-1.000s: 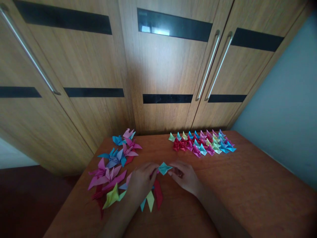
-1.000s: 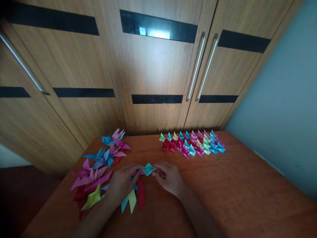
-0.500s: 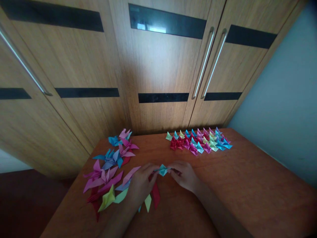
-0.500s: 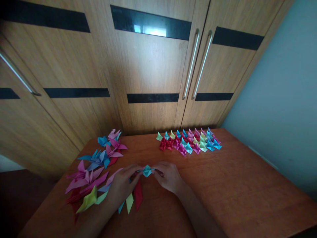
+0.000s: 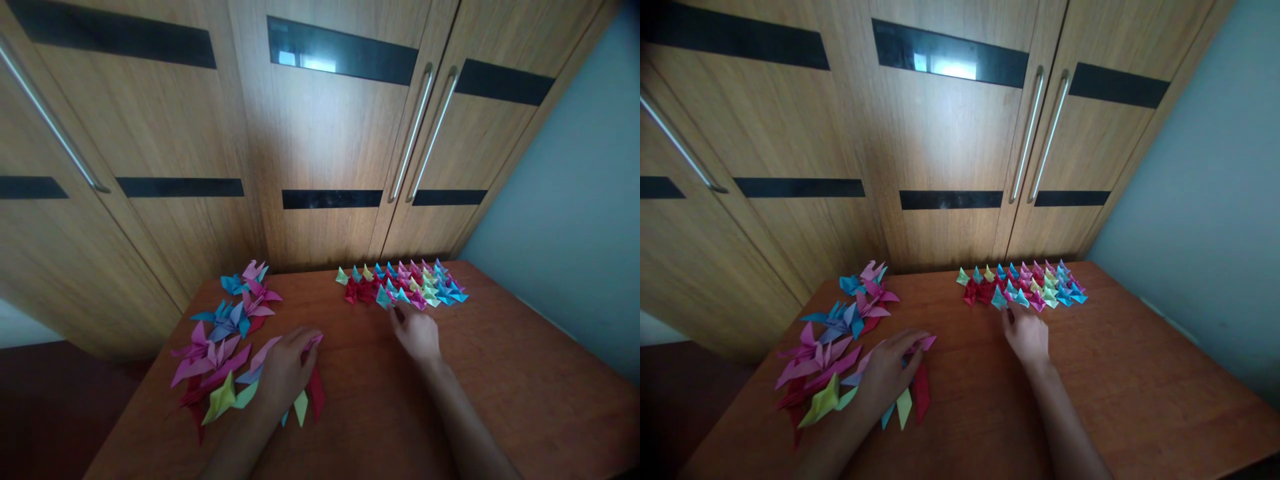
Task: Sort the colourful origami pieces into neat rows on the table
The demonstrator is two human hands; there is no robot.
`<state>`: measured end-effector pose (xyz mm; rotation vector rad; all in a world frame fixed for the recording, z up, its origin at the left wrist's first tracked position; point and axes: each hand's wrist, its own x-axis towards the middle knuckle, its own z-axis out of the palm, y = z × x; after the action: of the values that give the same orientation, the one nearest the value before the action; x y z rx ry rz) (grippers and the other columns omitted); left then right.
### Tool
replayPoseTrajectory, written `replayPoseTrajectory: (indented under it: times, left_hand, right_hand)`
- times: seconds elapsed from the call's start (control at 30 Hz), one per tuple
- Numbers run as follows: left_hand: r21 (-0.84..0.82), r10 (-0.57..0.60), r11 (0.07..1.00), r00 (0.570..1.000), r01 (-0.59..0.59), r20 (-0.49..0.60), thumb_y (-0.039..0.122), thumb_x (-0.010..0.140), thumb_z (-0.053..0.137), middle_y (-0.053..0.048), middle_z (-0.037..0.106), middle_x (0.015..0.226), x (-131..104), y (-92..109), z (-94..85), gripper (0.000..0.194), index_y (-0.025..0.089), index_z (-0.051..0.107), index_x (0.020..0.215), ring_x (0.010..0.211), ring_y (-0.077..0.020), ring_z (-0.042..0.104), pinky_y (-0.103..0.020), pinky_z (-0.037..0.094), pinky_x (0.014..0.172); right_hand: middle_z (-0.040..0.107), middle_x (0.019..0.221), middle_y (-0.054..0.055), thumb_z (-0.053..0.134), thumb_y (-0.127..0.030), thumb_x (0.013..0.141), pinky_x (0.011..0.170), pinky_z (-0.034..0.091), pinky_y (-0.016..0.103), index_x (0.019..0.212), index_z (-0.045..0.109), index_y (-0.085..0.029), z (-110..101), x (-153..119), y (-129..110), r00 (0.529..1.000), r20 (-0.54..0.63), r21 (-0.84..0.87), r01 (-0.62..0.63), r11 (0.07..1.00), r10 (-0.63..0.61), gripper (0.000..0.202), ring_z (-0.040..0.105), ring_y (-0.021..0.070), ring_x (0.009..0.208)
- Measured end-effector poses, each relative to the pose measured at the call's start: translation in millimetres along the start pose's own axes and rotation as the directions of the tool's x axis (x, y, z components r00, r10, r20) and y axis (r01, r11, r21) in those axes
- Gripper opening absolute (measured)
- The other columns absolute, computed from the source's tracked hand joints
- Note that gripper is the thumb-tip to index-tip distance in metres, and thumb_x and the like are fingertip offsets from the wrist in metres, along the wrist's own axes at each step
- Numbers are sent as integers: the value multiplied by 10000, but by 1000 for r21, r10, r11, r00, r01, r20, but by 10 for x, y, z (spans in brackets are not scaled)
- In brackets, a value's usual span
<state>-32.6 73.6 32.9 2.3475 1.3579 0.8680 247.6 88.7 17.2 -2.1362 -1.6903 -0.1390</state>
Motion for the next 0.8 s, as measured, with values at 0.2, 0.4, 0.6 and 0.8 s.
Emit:
replayPoseTrajectory:
  times: [0.2, 0.4, 0.6, 0.8]
  left_hand:
    - [-9, 5, 1000, 1000, -5, 3, 129, 825, 480, -20, 690, 1013, 3, 14, -19, 253, 234, 627, 1001, 920, -175, 644, -297, 495, 812]
    - [16, -3, 1000, 1000, 2, 24, 149, 834, 480, -13, 697, 991, 7, 34, -28, 245, 244, 636, 997, 880, -169, 656, -279, 503, 763]
    - [14, -9, 1000, 999, 9, 32, 144, 822, 491, -14, 698, 980, 7, 45, -29, 250, 246, 643, 992, 877, -170, 653, -276, 497, 767]
    - [27, -6, 1000, 999, 5, 36, 152, 840, 472, -15, 699, 986, 1, 37, -24, 242, 246, 636, 991, 887, -170, 650, -273, 494, 764]
  right_hand:
    - [676, 860, 50, 367, -414, 921, 579, 372, 238, 962, 634, -242, -10, -2, -86, 983, 174, -164, -33, 986, 62, 320, 638, 181, 727]
    - [670, 918, 73, 347, -419, 921, 644, 428, 275, 1018, 624, -244, 16, -5, -112, 967, 233, -201, -54, 978, 101, 342, 650, 203, 785]
    - [668, 928, 81, 344, -418, 920, 682, 454, 315, 1026, 618, -243, 48, -8, -121, 961, 249, -218, -68, 974, 122, 343, 654, 223, 807]
    - [666, 952, 87, 342, -415, 922, 701, 461, 319, 1021, 620, -241, 67, -9, -152, 950, 274, -213, -93, 973, 151, 343, 654, 223, 831]
